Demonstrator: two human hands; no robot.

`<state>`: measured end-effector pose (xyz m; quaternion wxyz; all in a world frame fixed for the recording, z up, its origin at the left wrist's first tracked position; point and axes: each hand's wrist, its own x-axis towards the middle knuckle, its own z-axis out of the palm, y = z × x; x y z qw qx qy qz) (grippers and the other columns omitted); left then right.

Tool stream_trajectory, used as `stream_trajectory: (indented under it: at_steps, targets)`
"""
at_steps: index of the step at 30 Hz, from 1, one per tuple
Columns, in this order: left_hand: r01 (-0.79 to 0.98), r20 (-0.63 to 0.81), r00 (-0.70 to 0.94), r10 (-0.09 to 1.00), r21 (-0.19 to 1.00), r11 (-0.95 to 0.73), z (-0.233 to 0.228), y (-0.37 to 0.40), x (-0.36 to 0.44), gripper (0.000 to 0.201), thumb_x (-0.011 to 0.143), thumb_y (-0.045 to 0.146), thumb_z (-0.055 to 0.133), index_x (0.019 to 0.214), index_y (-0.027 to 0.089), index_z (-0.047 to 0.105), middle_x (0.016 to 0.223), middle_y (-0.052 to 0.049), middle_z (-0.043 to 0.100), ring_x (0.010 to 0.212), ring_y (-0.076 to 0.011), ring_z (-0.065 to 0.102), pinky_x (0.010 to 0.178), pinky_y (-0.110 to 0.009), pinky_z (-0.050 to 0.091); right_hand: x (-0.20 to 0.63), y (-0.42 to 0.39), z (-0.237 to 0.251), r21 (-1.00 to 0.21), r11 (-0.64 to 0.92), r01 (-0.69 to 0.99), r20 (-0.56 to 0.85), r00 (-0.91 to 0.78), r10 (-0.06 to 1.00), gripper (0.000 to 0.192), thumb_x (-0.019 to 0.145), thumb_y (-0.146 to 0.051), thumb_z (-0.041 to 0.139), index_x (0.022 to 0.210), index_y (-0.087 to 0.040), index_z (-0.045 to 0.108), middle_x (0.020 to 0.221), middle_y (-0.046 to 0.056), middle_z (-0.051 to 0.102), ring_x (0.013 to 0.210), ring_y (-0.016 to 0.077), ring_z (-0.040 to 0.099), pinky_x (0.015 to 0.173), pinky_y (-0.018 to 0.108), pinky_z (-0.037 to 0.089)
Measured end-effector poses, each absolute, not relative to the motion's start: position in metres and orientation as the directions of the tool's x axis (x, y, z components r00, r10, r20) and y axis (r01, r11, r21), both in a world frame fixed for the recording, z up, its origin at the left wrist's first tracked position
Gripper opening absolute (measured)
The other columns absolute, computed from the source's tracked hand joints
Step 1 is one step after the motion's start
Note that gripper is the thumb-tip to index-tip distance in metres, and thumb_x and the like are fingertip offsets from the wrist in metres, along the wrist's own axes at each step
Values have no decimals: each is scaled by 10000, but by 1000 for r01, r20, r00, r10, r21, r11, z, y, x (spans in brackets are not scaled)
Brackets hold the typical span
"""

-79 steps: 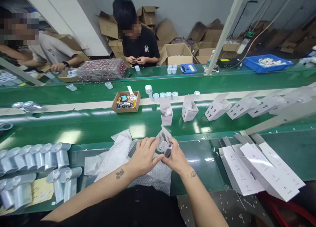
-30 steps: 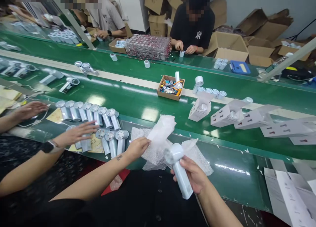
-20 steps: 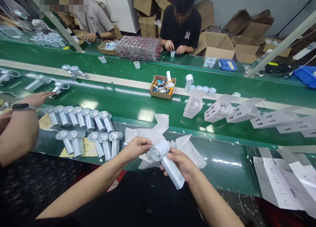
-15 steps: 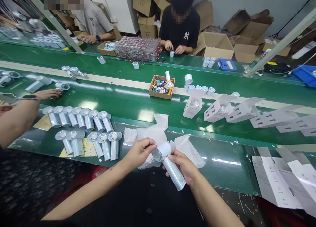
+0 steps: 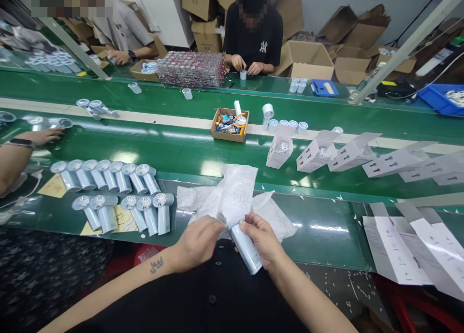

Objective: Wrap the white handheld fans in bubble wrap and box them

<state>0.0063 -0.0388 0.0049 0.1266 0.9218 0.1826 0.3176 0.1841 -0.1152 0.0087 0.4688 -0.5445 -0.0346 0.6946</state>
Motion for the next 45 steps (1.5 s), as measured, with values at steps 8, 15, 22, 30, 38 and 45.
stream_trajectory:
  at_steps: [8, 15, 22, 30, 38, 45]
  targets:
    - [408, -11, 787, 616, 759, -508, 8, -35, 32, 238, 904, 223, 431, 854, 163, 656, 723, -35, 640, 662, -152, 582, 614, -256, 468, 183, -108, -3, -342, -531, -776, -854, 20, 520, 190, 773, -264, 693, 821, -206, 518, 641, 4, 646, 548, 149, 625, 545, 266, 531]
    - [405, -507, 624, 594, 860, 309, 23, -44, 37, 175, 771, 299, 618, 720, 134, 647, 549, 49, 516, 499, -74, 423, 478, -193, 322, 214, -160, 25, -746, -666, -19, -653, 220, 725, 344, 741, -494, 700, 646, -231, 500, 554, -53, 525, 514, 131, 508, 493, 251, 436]
    - [103, -123, 891, 436, 992, 70, 60, -57, 51, 161, 837, 265, 605, 835, 154, 721, 785, -33, 704, 712, -123, 623, 675, -213, 482, 258, -175, 38, -588, -709, -390, -796, 124, 592, 551, 737, -635, 620, 1135, -257, 569, 799, 45, 674, 699, 236, 659, 663, 383, 531]
    - [644, -357, 477, 803, 764, -43, 10, -8, -12, 308, 909, 381, 503, 819, 189, 726, 839, -46, 754, 816, -202, 693, 751, -264, 523, 245, -151, -4, -625, -668, -404, -736, 22, 676, 821, 601, -300, 812, 1331, -263, 439, 1012, 67, 714, 743, 253, 697, 672, 379, 553]
    - [937, -535, -292, 793, 7, 349, -64, 68, -125, 405, 752, 474, 592, 847, 94, 695, 1041, -275, 689, 1027, -444, 639, 789, -483, 504, 365, -155, -100, -800, -599, -28, -399, 771, 497, 1007, 524, -381, 759, 1357, -160, 238, 1033, 124, 638, 888, 305, 662, 783, 451, 551]
    - [827, -554, -157, 818, 379, 415, -26, 50, -78, 476, 768, 604, 499, 733, 156, 659, 677, -100, 660, 655, -263, 638, 531, -310, 441, 340, -153, -90, -853, -522, 0, -331, 773, 541, 642, 529, -428, 754, 1091, -208, 535, 1328, 155, 526, 1269, 368, 443, 1044, 535, 364]
